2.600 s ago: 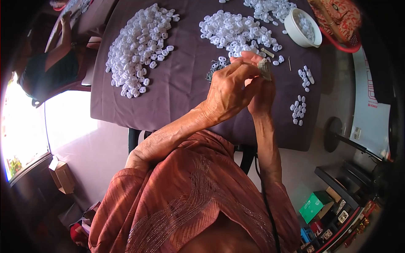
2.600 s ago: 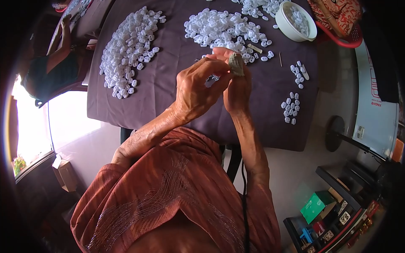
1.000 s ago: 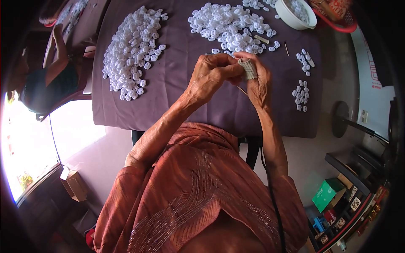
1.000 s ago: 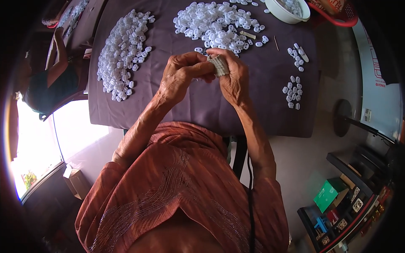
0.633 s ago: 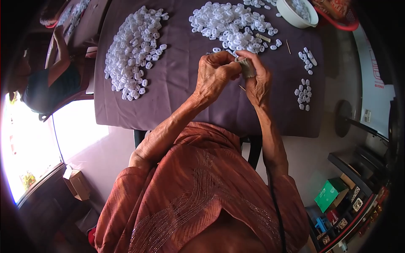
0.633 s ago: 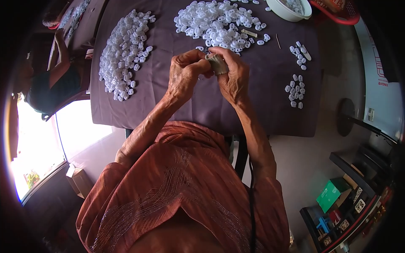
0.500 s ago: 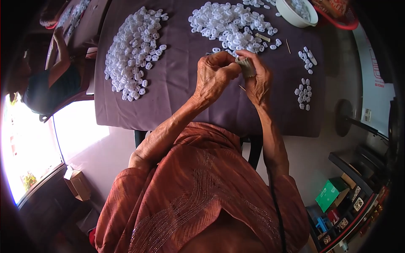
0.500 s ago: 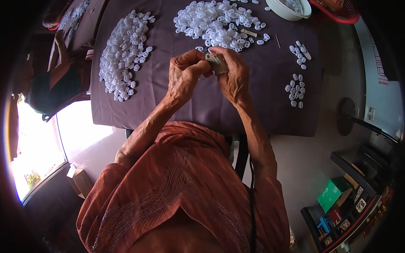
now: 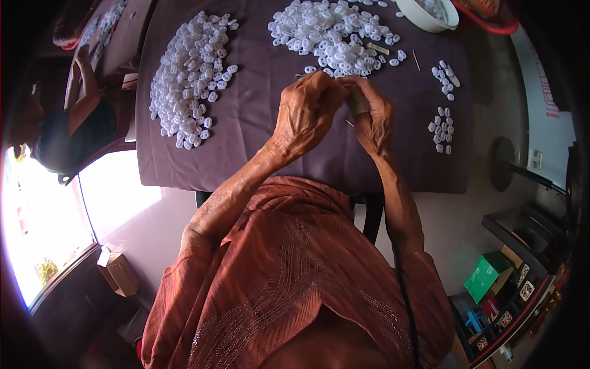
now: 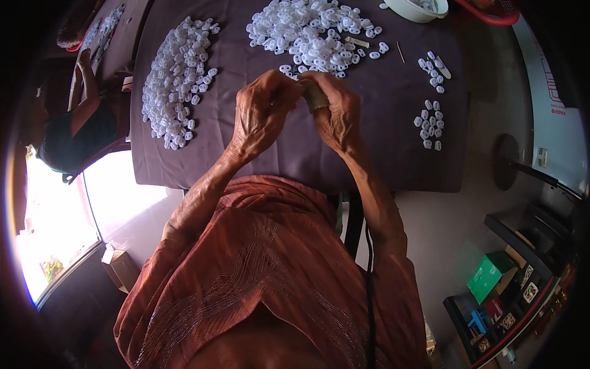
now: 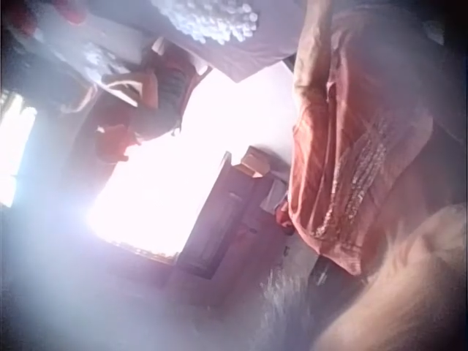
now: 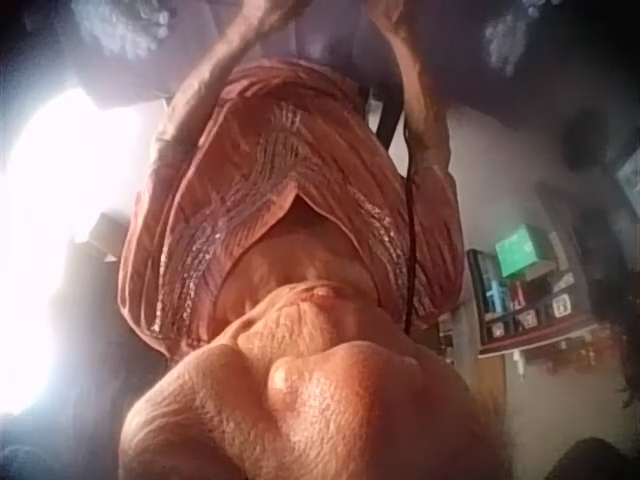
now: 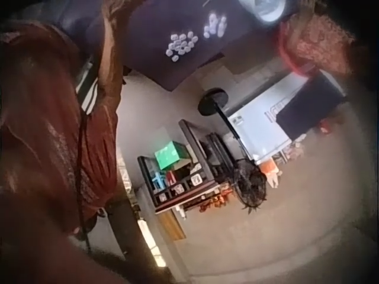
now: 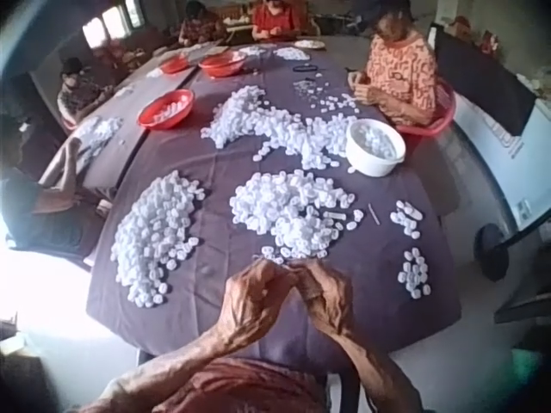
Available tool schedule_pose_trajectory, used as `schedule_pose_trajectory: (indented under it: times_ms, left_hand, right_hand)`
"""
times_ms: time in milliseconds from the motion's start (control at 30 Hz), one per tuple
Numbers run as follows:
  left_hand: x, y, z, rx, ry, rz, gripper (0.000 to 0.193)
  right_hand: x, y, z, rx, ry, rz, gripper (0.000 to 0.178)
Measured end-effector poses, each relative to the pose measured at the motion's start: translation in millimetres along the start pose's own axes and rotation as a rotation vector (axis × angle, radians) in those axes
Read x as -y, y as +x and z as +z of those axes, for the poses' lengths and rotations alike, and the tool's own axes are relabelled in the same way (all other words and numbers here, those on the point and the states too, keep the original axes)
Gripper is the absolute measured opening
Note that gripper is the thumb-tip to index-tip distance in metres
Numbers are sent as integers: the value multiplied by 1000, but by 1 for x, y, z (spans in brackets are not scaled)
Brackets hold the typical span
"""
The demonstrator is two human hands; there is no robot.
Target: The person assembles plastic cord locks by hand, picking up the toggle casings and inserting small components into them.
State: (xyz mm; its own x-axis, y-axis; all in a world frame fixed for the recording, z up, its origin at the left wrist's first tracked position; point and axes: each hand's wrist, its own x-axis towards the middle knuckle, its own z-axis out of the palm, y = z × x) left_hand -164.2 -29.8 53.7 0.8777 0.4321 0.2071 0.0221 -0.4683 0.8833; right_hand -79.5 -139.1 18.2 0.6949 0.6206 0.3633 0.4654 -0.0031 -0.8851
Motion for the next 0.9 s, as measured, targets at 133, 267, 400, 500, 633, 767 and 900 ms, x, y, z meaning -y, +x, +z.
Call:
schedule_pose_trajectory:
  times_ms: [133, 267, 400, 500, 633, 767, 900]
  left_hand:
    - [3, -4, 2, -82, 109, 102, 7]
    - [2, -4, -3, -72, 112, 182, 9]
    - [-16, 5, -8, -45, 163, 229, 9]
    - [-27, 7, -1, -62, -105, 144, 7]
    - [-17, -7, 9, -14, -116, 159, 14]
    - [-25, -6, 19, -122, -28, 199, 20]
    - [-22, -5, 20, -130, 29, 281, 20]
  right_hand:
    - [-6, 4, 1, -17, -144, -209, 24]
    - [0, 10, -3, 28, -406, -362, 24]
    - [9, 15, -3, 67, 43, -114, 36]
    - [9, 20, -2, 153, 628, 258, 59]
    - [19, 20, 0, 177, 990, 400, 82]
    - [23, 19, 5, 228, 840, 344, 89]
    - [25, 13, 6, 262, 960, 354, 96]
